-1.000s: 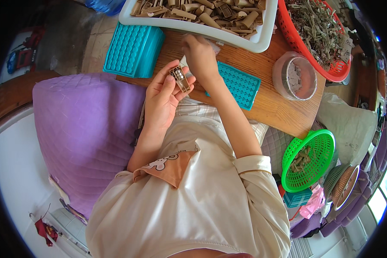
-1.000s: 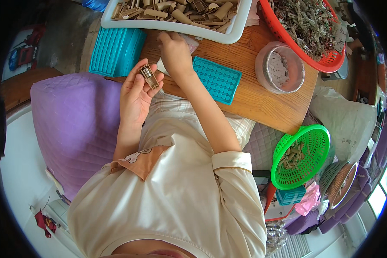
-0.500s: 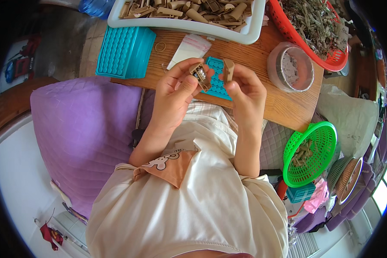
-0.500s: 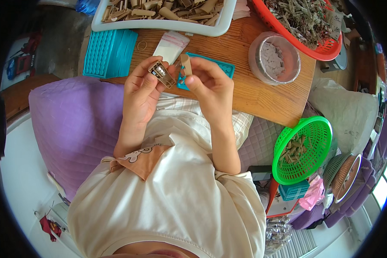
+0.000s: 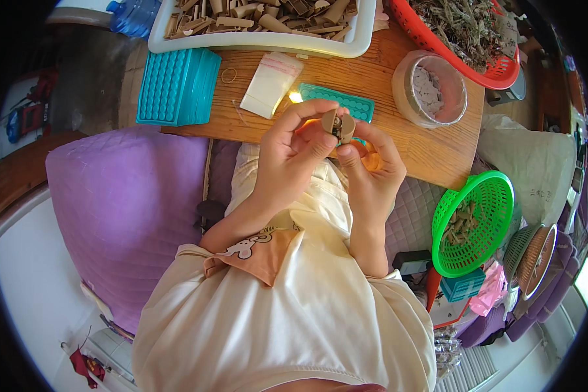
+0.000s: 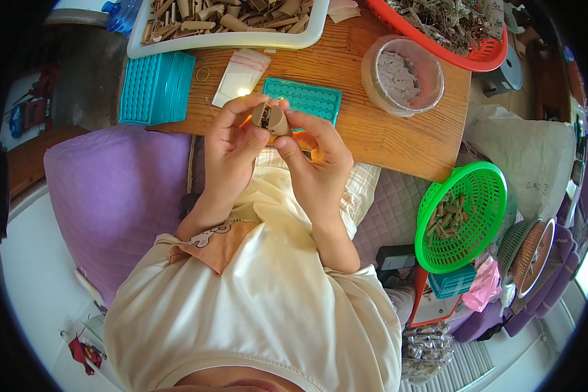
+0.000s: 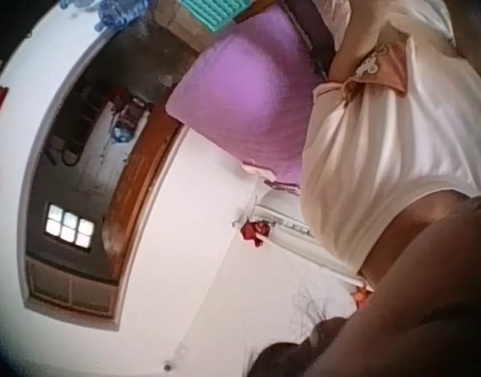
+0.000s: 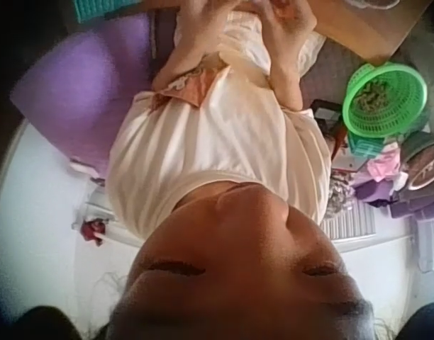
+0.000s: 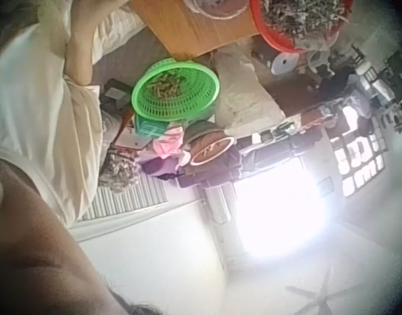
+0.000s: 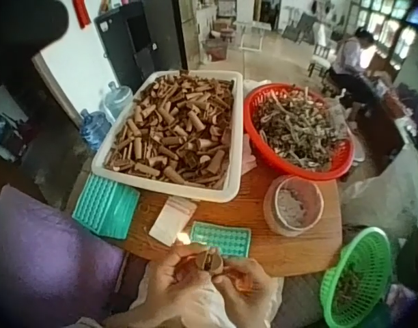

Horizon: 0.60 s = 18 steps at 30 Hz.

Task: The person assembles small cylindrical products by hand, inserting small components into cardboard tubes and then sealing them with plastic caps.

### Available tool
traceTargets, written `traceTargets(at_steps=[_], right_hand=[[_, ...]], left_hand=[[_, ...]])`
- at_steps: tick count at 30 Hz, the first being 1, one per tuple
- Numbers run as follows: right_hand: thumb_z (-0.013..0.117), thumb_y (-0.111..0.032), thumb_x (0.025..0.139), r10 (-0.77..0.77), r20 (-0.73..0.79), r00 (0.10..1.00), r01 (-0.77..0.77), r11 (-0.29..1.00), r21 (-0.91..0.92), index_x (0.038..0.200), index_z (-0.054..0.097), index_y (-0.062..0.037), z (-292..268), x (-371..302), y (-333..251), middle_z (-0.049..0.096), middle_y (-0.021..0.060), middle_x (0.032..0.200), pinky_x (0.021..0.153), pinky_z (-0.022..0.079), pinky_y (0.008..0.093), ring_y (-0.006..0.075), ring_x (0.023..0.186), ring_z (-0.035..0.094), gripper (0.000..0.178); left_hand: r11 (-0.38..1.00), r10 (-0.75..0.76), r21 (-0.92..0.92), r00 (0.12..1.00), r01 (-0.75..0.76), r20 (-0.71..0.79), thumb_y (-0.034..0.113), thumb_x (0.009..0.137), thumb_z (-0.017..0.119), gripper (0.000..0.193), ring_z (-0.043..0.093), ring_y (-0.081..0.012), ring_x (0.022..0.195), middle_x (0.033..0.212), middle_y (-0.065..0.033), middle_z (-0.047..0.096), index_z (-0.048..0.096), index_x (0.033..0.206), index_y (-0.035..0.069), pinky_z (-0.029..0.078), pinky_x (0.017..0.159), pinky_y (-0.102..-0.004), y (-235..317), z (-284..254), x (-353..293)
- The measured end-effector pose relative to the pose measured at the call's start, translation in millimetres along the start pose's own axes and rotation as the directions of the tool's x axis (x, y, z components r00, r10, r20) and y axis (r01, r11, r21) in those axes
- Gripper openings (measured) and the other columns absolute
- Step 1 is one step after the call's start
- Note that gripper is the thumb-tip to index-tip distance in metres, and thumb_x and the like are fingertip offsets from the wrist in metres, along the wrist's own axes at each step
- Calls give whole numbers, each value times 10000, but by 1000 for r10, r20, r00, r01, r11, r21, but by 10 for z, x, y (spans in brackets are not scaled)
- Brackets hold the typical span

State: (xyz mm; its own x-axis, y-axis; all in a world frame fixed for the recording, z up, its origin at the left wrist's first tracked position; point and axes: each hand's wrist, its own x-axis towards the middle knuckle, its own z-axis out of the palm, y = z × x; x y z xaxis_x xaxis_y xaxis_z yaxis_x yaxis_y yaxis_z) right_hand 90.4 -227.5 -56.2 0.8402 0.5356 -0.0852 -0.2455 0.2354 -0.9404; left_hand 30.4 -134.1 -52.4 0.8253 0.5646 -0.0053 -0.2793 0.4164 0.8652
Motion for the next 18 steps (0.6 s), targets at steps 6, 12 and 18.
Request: traceTargets(at_steps=[6, 12, 18], right_hand=[[631, 30, 713, -42, -3, 999, 40, 983, -181, 938, 551, 23, -26, 12, 19, 579, 74, 906, 703, 486, 234, 137, 810, 572, 239], [639, 24, 710, -114, -58, 992, 100, 975, -200, 932, 553, 23, -37, -15, 1, 588, 78, 899, 680, 476, 225, 126, 781, 571, 238], [640, 18, 714, -115, -59, 992, 101, 974, -204, 958, 552, 24, -107, -11, -32, 589, 93, 894, 696, 476, 227, 123, 791, 570, 260]], left_hand=[[994, 20, 109, 1000, -20, 1, 27, 820, 520, 305, 538, -127, 916, 1010, -101, 547, 437, 1110, -19, 457, 788, -243, -10, 61, -21], [982, -37, 187, 999, 33, 17, 90, 819, 542, 337, 539, -157, 937, 1042, -151, 547, 445, 1119, -29, 445, 810, -267, 29, 107, 6], [988, -58, 146, 998, 54, 17, 55, 815, 538, 322, 543, -139, 916, 1009, -118, 557, 448, 1114, -25, 451, 797, -250, 5, 138, 4]])
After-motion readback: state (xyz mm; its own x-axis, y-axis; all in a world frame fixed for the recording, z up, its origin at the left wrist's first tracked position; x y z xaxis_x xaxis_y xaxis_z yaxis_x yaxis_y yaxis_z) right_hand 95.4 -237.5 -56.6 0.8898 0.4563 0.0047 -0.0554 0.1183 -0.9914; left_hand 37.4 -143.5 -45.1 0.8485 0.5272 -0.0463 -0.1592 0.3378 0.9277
